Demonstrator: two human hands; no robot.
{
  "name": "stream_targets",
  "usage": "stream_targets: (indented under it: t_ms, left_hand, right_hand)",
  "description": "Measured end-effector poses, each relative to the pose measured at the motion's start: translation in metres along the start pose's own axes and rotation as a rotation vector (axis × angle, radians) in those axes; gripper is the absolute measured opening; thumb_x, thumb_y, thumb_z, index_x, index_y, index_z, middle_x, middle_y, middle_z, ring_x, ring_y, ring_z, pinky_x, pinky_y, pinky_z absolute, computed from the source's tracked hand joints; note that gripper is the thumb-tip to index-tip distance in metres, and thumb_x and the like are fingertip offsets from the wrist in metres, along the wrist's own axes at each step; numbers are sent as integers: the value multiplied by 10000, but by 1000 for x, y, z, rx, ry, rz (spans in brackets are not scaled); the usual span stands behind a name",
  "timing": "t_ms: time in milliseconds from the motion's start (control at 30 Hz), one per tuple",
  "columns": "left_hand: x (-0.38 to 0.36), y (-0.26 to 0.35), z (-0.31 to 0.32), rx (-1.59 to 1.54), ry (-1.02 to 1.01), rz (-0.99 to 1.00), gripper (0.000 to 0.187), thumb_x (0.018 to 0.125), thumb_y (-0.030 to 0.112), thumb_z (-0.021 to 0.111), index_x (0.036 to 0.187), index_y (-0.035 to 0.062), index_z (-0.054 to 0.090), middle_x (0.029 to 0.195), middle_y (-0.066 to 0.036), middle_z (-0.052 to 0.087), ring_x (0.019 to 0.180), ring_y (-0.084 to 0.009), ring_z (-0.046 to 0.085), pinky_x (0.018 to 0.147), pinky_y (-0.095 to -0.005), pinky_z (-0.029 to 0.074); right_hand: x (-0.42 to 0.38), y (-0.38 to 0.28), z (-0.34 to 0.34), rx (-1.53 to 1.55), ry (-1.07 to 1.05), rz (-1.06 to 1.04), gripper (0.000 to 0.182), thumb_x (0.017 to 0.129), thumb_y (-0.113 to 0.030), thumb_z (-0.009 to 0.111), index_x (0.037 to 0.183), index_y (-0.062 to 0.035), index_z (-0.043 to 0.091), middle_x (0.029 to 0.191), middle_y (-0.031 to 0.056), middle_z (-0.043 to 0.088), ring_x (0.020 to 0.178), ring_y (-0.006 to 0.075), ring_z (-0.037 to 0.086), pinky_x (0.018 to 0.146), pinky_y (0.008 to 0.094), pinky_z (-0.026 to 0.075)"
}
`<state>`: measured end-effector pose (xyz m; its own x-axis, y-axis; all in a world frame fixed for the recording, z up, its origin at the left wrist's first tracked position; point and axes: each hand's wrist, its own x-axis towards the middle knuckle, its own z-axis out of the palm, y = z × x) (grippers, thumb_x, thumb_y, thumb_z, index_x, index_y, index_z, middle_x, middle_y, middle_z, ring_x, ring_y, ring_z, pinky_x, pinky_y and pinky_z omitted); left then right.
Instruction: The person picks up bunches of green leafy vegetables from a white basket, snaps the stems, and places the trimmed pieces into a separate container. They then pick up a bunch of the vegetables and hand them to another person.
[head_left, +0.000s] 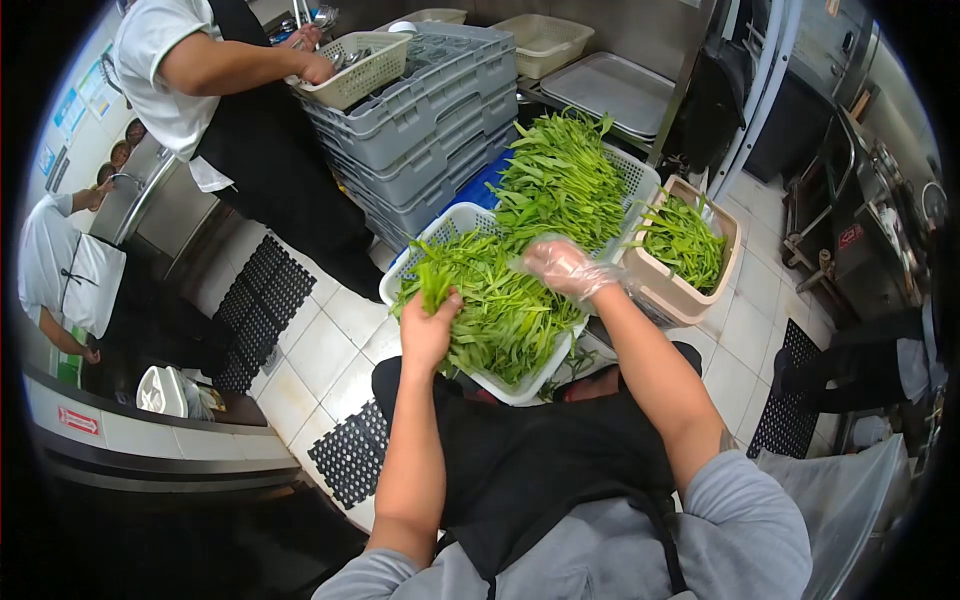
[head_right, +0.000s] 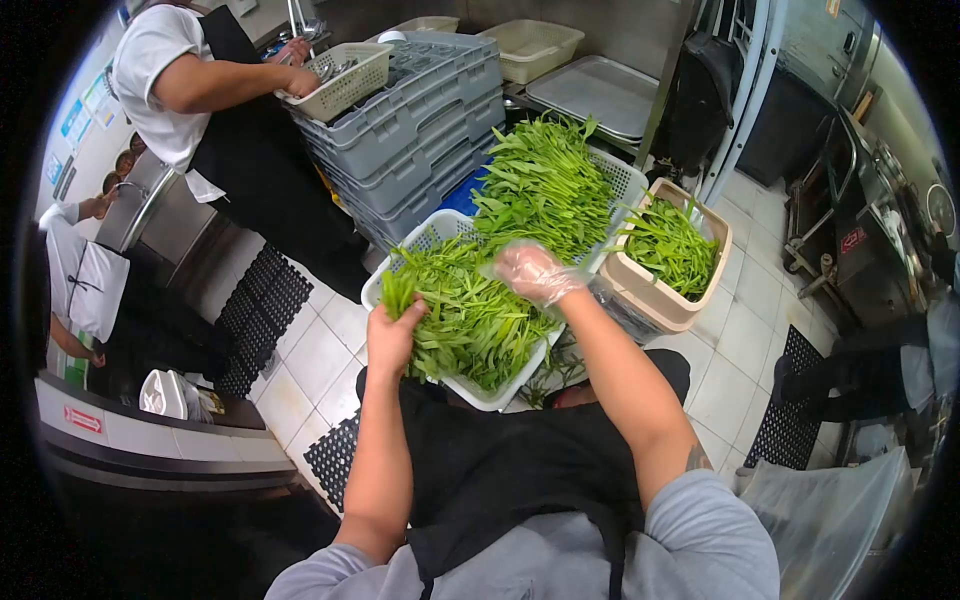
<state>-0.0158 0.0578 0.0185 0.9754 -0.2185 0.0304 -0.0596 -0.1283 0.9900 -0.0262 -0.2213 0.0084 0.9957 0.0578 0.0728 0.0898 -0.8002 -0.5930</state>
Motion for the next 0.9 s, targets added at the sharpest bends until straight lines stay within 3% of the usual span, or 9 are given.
stream_targets:
  t_ms: [133,200,333,433,467,600,733,900]
  left_hand:
    - [-3,-5,-15,-337,5,-32,90,928,37,651,998,-21,650,845,-72,675,787,-181,670,731,-313,531]
    - [-9,-1,-21,-294,3,-39,96,924,32,653,1003,-22,647,832,-65,665,749,-173,651,708,-307,520]
    - [-24,0,-30,-229,8,-32,107,919,27,655,1014,-21,641,821,-57,653,705,-159,621,676,-293,502]
    - [-29,-3,-31,-261,10,-61,115,915,26,662,1018,-21,643,825,-56,653,711,-154,621,681,-292,506]
    - [-28,-3,-31,-285,8,-68,118,913,26,665,1019,-21,644,826,-56,654,712,-153,621,683,-292,508]
    - [-27,-3,-24,-282,-2,-30,151,896,37,701,1031,-25,678,821,-43,686,724,-133,632,686,-281,501]
    - [-26,0,-22,-61,102,-36,198,868,50,724,1045,-37,709,905,-73,741,792,-159,676,758,-307,526]
    - [-24,10,-18,180,146,31,228,856,62,734,1064,-29,716,932,-89,759,821,-160,686,792,-326,531]
  right_hand:
    - [5,44,65,-286,-158,-22,308,892,-261,593,1079,-60,732,1095,205,710,1031,394,665,938,508,516]
    - [1,40,80,-525,-191,-3,292,842,-208,609,1075,-87,739,1108,195,714,1052,385,668,958,513,514]
    - [-1,35,64,-503,-103,-156,318,774,-178,645,1072,-115,736,1078,181,727,1038,379,684,941,502,534]
    - [11,38,56,-449,-283,-79,337,762,-176,652,1083,-101,721,1090,192,719,1033,373,684,931,486,538]
    - [20,42,58,-396,-369,-98,314,807,-202,646,1085,-69,703,1086,210,713,1030,380,680,909,483,537]
    - [2,6,39,-96,-284,68,257,906,-245,613,975,-8,684,1036,233,704,981,391,675,864,476,528]
    - [6,26,47,-183,-269,-173,292,890,-288,642,994,-26,719,1075,207,706,1000,404,665,908,481,520]
    - [2,-38,-20,-310,-36,-339,222,868,-254,688,964,-62,747,1051,169,701,1058,365,634,964,459,494]
